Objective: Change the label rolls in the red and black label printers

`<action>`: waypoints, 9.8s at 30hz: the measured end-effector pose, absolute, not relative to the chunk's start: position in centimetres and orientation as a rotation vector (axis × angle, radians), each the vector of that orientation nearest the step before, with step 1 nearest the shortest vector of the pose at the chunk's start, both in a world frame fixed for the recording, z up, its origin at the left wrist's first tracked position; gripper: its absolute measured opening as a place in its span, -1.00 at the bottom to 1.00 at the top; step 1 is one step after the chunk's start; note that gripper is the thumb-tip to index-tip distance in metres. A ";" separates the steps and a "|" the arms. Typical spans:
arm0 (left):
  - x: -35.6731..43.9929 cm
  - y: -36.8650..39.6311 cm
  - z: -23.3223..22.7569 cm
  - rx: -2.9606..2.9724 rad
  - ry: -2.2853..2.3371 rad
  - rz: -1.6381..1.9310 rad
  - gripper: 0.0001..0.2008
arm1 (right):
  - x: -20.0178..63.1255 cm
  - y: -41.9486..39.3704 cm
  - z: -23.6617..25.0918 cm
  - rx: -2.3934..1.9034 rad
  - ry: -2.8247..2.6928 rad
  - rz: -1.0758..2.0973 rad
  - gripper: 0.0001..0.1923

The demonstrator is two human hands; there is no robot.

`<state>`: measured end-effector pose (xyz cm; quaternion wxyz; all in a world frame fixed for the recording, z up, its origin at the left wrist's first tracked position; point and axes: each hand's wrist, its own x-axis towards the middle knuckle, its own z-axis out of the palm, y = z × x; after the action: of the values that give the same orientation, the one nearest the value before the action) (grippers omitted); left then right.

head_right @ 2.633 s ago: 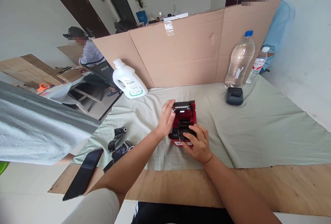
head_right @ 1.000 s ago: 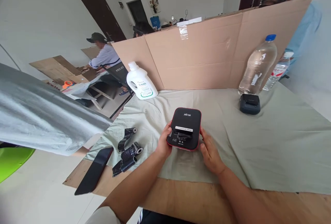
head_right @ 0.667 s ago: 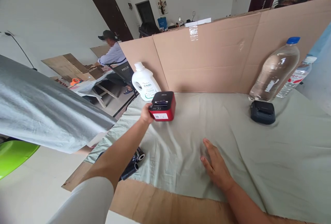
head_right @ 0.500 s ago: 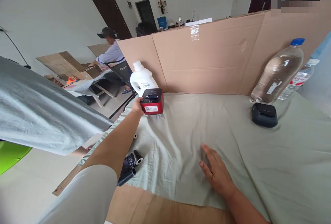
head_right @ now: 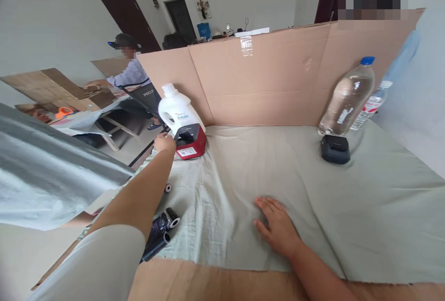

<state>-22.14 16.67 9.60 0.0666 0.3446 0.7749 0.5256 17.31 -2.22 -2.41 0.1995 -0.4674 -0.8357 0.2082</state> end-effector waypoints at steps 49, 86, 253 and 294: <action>-1.8 0.8 -0.7 1.985 1.663 0.804 -0.62 | 14.5 -5.0 -1.3 -1.586 -1.925 0.255 -0.30; -2.0 2.2 1.1 0.937 1.174 0.759 -0.27 | 14.9 -2.4 -4.3 -1.444 -1.533 0.649 -0.30; -2.3 2.7 4.3 2.506 1.154 0.794 -0.59 | 17.3 -3.2 0.2 -1.060 -1.980 0.082 -0.70; -1.7 -3.4 -1.0 2.395 1.313 1.144 -0.59 | 16.4 -3.9 0.7 -1.270 -2.075 -0.036 -0.26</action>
<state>-1.70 -3.35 -1.04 0.0901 0.8055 0.4416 0.3848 16.44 -3.87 0.70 0.3468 -0.4894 -0.8000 -0.0140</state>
